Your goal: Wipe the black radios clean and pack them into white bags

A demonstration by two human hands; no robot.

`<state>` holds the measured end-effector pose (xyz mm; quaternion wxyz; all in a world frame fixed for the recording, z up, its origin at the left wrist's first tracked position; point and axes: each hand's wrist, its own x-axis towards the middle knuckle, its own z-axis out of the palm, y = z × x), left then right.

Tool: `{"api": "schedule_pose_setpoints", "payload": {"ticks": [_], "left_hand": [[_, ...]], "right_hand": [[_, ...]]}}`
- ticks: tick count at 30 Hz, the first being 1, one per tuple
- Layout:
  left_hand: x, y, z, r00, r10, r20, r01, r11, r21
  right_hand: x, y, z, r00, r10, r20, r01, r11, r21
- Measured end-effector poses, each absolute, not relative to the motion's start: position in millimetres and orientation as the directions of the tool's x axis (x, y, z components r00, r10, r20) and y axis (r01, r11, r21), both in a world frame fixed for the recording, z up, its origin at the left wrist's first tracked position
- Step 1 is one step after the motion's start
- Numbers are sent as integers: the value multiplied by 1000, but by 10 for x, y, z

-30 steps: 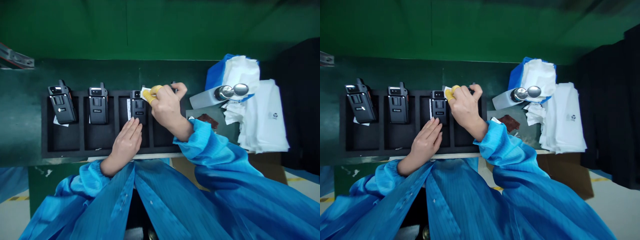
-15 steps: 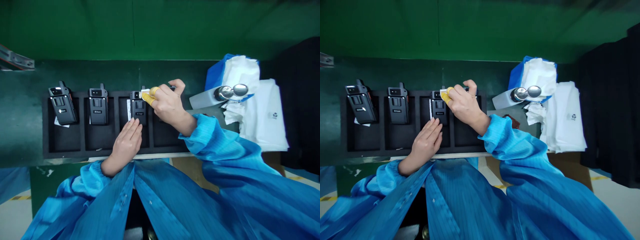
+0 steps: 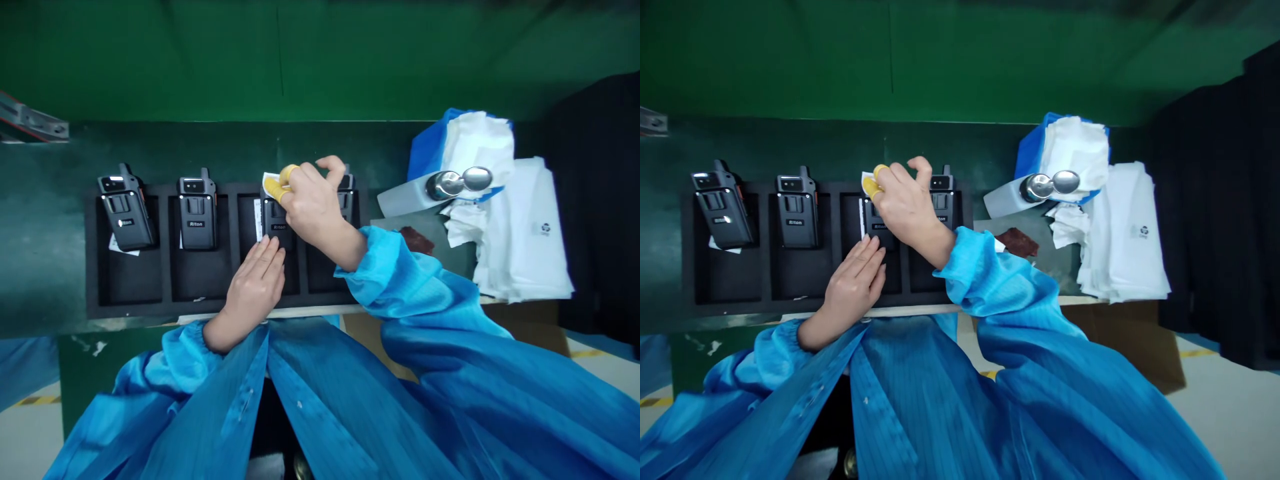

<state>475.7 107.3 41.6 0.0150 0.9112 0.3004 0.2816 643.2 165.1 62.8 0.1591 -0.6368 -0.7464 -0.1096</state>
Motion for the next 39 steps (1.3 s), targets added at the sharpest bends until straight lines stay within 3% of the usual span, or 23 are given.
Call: {"api": "schedule_pose_setpoints", "payload": {"ticks": [11, 14, 20, 27, 33, 39], "left_hand": [[4744, 1075, 401, 668, 541, 511, 525, -829, 191], [4733, 1061, 406, 690, 532, 491, 506, -839, 199], [4721, 1051, 371, 689, 550, 472, 521, -829, 205], [4730, 1051, 365, 683, 556, 474, 537, -822, 191], [4728, 1036, 357, 685, 578, 443, 535, -812, 231], [4750, 941, 370, 678, 596, 429, 582, -793, 182]], "right_hand": [[6670, 1236, 462, 88, 878, 471, 990, -24, -139], [6548, 1072, 444, 13, 868, 497, 994, 41, -98], [6275, 1055, 429, -203, 887, 415, 966, 251, -64], [6400, 969, 411, -150, 893, 425, 984, 178, -27], [6246, 1106, 435, -182, 887, 425, 972, 228, -59], [6330, 1022, 455, -159, 903, 400, 978, 199, -60]]}}
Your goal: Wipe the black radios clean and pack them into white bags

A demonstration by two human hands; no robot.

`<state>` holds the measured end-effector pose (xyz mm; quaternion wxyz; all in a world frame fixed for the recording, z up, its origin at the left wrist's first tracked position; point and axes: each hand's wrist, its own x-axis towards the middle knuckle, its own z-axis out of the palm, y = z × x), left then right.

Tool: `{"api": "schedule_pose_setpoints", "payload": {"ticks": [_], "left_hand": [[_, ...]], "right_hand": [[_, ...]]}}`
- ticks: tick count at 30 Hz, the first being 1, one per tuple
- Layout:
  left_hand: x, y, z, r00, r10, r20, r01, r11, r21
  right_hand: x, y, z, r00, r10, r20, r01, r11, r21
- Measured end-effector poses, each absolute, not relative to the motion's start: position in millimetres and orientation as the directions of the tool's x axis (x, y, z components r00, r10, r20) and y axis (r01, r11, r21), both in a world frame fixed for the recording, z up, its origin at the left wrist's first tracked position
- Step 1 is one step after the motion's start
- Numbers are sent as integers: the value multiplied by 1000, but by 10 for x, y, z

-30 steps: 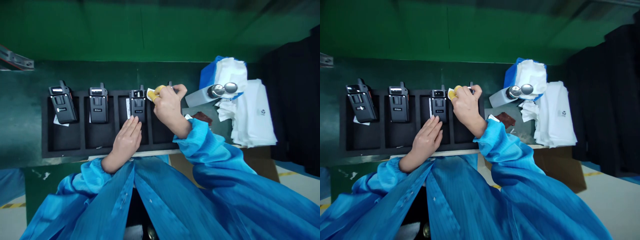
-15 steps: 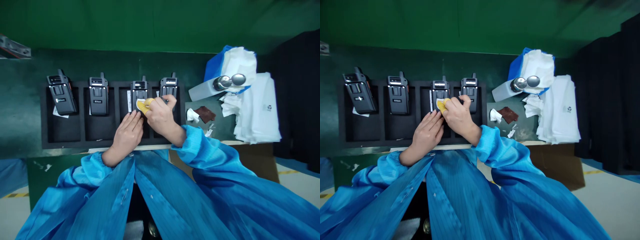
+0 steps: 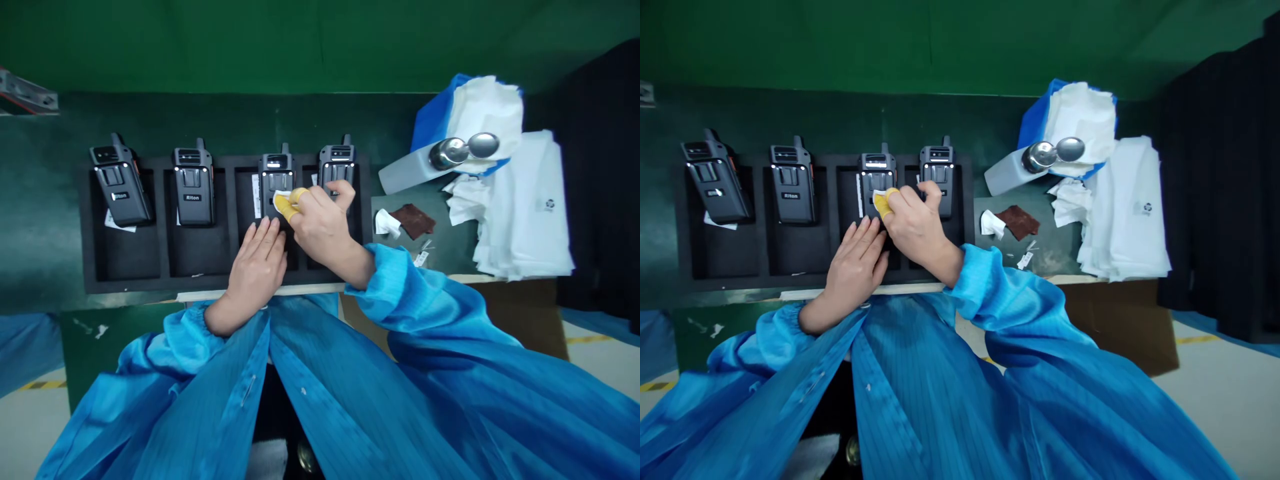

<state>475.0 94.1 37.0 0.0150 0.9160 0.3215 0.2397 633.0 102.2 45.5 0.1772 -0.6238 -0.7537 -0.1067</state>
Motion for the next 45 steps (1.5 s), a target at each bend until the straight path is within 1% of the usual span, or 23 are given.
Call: {"api": "schedule_pose_setpoints", "payload": {"ticks": [3, 7, 11, 13, 15, 18, 20, 23, 25, 29, 32, 34, 36, 38, 42, 45], "left_hand": [[4746, 937, 359, 686, 594, 419, 566, -799, 206], [4732, 949, 340, 683, 617, 392, 567, -785, 247], [4738, 948, 356, 681, 602, 417, 579, -792, 197], [4746, 948, 372, 684, 585, 435, 578, -799, 166], [4752, 950, 384, 687, 572, 448, 573, -805, 150], [4755, 954, 388, 689, 573, 444, 569, -807, 160], [4751, 955, 384, 687, 586, 429, 566, -803, 188], [4734, 949, 379, 695, 607, 386, 563, -793, 233], [4717, 938, 377, 699, 612, 370, 563, -790, 242], [4680, 911, 366, 674, 617, 406, 578, -783, 231], [4664, 906, 350, 664, 624, 413, 574, -779, 254], [4663, 910, 341, 663, 614, 428, 560, -787, 259], [4668, 914, 338, 659, 614, 434, 558, -786, 265], [4676, 913, 339, 654, 626, 425, 568, -777, 272], [4686, 904, 340, 648, 623, 438, 576, -777, 253], [4683, 902, 334, 643, 636, 427, 573, -769, 282]], "right_hand": [[6338, 993, 437, -165, 873, 460, 979, 203, -35], [6236, 1089, 429, -168, 877, 450, 969, 231, -88], [6240, 1103, 415, -151, 886, 438, 967, 224, -120], [6293, 1041, 387, -148, 874, 463, 972, 215, -94], [6343, 962, 349, -152, 846, 511, 979, 201, -41], [6367, 866, 301, -151, 811, 565, 985, 171, 18], [6349, 831, 284, -127, 830, 542, 989, 148, 5], [6308, 795, 274, -68, 880, 471, 993, 104, -50], [6282, 749, 267, -54, 885, 462, 993, 97, -69], [6254, 572, 257, -83, 870, 486, 988, 137, -77], [6290, 479, 295, -112, 881, 460, 971, 195, -136], [6344, 514, 348, -64, 892, 447, 967, 166, -194], [6395, 630, 408, 16, 900, 435, 964, 101, -245], [6417, 780, 453, 55, 907, 418, 959, 68, -274], [6371, 950, 473, -11, 932, 361, 957, 114, -266], [6352, 884, 475, -104, 949, 297, 948, 186, -259]]}}
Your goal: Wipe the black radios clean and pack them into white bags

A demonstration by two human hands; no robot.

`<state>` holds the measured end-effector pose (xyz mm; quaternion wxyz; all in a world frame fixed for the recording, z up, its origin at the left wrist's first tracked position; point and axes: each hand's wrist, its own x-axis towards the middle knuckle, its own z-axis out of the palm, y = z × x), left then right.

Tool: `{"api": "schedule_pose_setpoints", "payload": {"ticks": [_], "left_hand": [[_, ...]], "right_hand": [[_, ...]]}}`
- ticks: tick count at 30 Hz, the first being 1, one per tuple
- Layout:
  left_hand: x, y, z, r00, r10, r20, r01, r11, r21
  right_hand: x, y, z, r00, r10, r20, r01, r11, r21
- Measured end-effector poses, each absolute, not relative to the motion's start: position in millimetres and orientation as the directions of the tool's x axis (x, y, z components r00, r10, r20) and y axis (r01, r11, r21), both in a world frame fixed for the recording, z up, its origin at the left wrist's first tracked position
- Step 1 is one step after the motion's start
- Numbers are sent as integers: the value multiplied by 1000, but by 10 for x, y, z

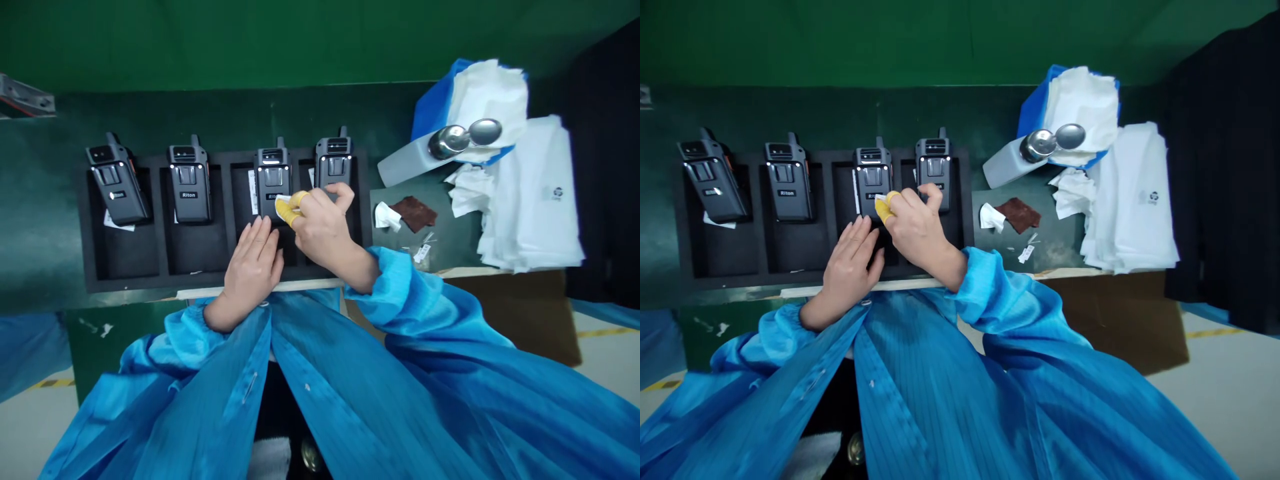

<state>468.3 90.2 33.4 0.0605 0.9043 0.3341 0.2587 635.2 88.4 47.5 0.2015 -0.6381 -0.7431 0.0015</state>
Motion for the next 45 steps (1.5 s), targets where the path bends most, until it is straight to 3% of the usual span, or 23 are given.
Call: {"api": "schedule_pose_setpoints", "payload": {"ticks": [3, 7, 10, 16, 20, 24, 30, 34, 38, 45], "left_hand": [[4676, 906, 334, 624, 646, 440, 572, -761, 306], [4675, 912, 349, 615, 638, 463, 569, -766, 299], [4679, 910, 363, 615, 637, 464, 571, -766, 296], [4678, 908, 359, 618, 648, 445, 565, -760, 321], [4687, 915, 367, 611, 630, 479, 562, -772, 297], [4678, 920, 391, 610, 609, 507, 541, -787, 295], [4619, 912, 425, 595, 640, 486, 536, -767, 353], [4628, 914, 412, 662, 623, 416, 545, -781, 304], [4651, 921, 386, 682, 607, 407, 561, -792, 241], [4651, 926, 356, 678, 623, 390, 549, -782, 294]], "right_hand": [[6401, 774, 505, -184, 957, 224, 919, 248, -306], [6456, 787, 545, -54, 960, 275, 924, 153, -351], [6411, 886, 533, 18, 953, 304, 943, 85, -321], [6315, 847, 507, -98, 968, 230, 952, 158, -262], [6347, 680, 493, -167, 970, 176, 901, 223, -373], [6412, 591, 432, -39, 966, 256, 887, 151, -437], [6453, 736, 434, 97, 906, 411, 926, 69, -371], [6306, 952, 479, 64, 879, 472, 959, 76, -272], [6186, 1069, 456, -51, 891, 450, 974, 143, -173], [6329, 847, 372, -31, 913, 407, 988, 90, -126]]}}
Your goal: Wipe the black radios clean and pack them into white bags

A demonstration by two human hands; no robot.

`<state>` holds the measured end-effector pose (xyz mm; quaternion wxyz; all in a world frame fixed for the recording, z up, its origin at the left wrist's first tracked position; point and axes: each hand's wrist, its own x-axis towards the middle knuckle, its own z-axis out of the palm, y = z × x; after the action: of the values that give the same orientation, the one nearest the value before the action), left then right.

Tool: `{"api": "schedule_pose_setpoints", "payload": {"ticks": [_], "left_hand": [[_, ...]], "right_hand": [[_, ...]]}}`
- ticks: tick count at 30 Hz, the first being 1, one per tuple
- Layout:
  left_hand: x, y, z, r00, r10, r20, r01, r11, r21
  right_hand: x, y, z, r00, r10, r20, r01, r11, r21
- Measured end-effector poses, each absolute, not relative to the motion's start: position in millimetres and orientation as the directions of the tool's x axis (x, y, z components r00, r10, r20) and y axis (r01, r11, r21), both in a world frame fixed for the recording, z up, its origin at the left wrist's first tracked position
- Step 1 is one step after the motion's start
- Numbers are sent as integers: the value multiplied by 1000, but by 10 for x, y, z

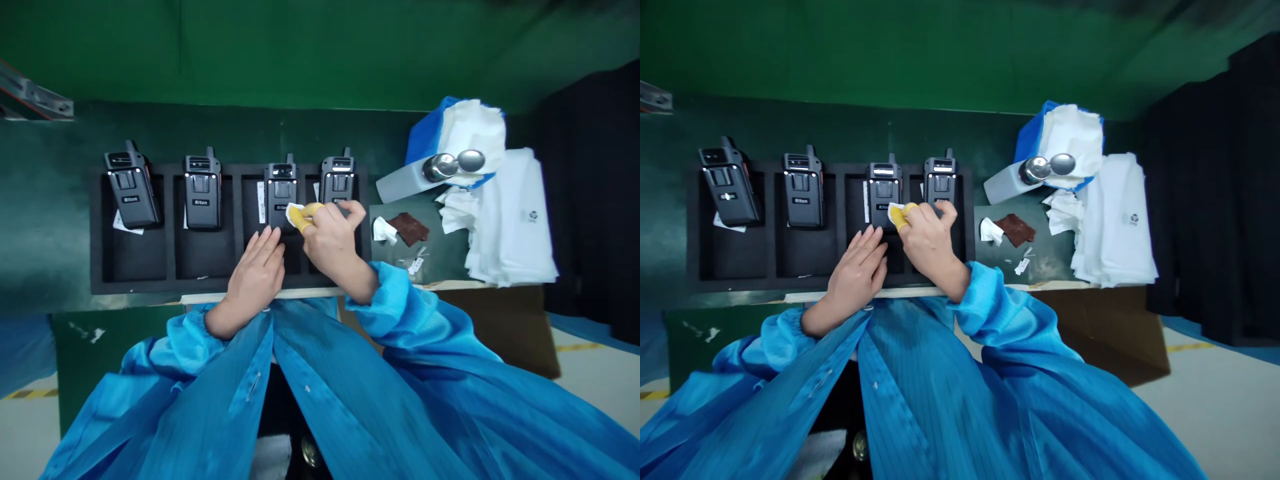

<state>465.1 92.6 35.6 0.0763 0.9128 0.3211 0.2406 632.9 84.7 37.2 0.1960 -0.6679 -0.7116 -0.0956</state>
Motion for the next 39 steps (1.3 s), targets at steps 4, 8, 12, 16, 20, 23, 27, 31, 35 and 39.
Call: {"api": "schedule_pose_setpoints", "payload": {"ticks": [4, 8, 12, 16, 20, 23, 27, 31, 35, 39], "left_hand": [[4647, 945, 351, 680, 613, 402, 539, -790, 291], [4617, 961, 360, 682, 585, 438, 497, -811, 309], [4586, 971, 359, 657, 540, 525, 410, -841, 352], [4539, 973, 389, 624, 513, 589, 329, -857, 397], [4326, 995, 517, 571, 541, 618, 387, -841, 378], [4065, 1086, 582, 513, 594, 619, 523, -789, 323], [3792, 1222, 543, 439, 684, 582, 683, -675, 278], [3763, 1269, 476, 492, 724, 484, 710, -655, 258], [3804, 1272, 475, 524, 714, 464, 699, -672, 245], [3803, 1282, 494, 537, 693, 480, 683, -692, 235]], "right_hand": [[6652, 700, 425, 77, 859, 506, 990, -4, -144], [7297, 659, 617, 363, 701, 613, 932, -288, -222], [7848, 639, 762, 536, 544, 646, 812, -542, -217], [7975, 686, 684, 517, 618, 592, 830, -530, -172], [7950, 713, 625, 524, 660, 538, 840, -505, -199], [7931, 822, 650, 557, 647, 521, 823, -515, -240], [7403, 1188, 732, 345, 729, 591, 939, -268, -217], [6403, 1604, 839, 77, 844, 530, 983, 24, -180], [5737, 1928, 857, -134, 892, 431, 972, 203, -119], [5530, 2074, 788, -283, 891, 354, 946, 320, -51]]}}
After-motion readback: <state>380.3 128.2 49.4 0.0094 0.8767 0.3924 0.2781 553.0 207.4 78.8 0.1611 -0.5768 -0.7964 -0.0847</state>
